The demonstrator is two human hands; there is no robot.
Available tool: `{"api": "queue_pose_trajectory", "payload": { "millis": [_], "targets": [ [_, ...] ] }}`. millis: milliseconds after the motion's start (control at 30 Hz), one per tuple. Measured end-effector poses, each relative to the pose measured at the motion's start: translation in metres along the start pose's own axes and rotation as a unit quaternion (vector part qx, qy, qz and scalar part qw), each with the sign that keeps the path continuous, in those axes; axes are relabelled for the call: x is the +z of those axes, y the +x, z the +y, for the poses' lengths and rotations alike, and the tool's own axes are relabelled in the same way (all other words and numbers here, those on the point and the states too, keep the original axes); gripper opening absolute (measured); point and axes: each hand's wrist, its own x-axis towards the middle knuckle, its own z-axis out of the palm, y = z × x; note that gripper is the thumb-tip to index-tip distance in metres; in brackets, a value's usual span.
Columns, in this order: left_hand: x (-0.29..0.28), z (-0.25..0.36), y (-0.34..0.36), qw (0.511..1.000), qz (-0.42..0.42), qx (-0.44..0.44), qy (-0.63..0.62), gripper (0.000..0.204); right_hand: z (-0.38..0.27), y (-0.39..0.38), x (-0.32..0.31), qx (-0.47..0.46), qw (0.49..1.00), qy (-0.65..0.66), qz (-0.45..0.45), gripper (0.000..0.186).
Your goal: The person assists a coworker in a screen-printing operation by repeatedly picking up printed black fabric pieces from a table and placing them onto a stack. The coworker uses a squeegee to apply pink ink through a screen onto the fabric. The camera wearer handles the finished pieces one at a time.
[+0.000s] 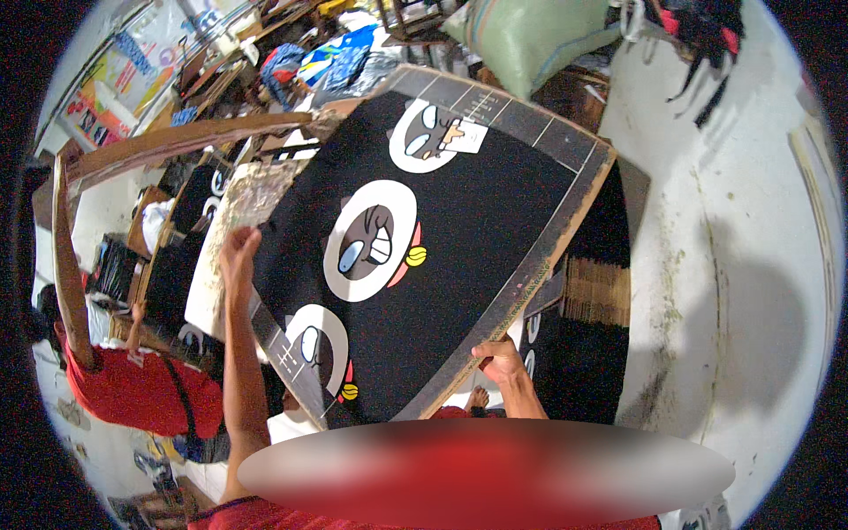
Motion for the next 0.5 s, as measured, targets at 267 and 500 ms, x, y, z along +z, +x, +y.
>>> {"api": "queue_pose_trajectory", "payload": {
  "millis": [267,500],
  "targets": [
    [0.073,0.118,0.19,0.981,-0.061,0.178,0.051,0.051,-0.003,-0.037,-0.014,-0.203,0.978,0.026,-0.041,0.055],
    [0.082,0.2,0.209,0.967,-0.203,0.137,0.072,0.058,0.045,-0.045,-0.046,-0.267,0.963,0.026,-0.015,0.062]
  ]
}}
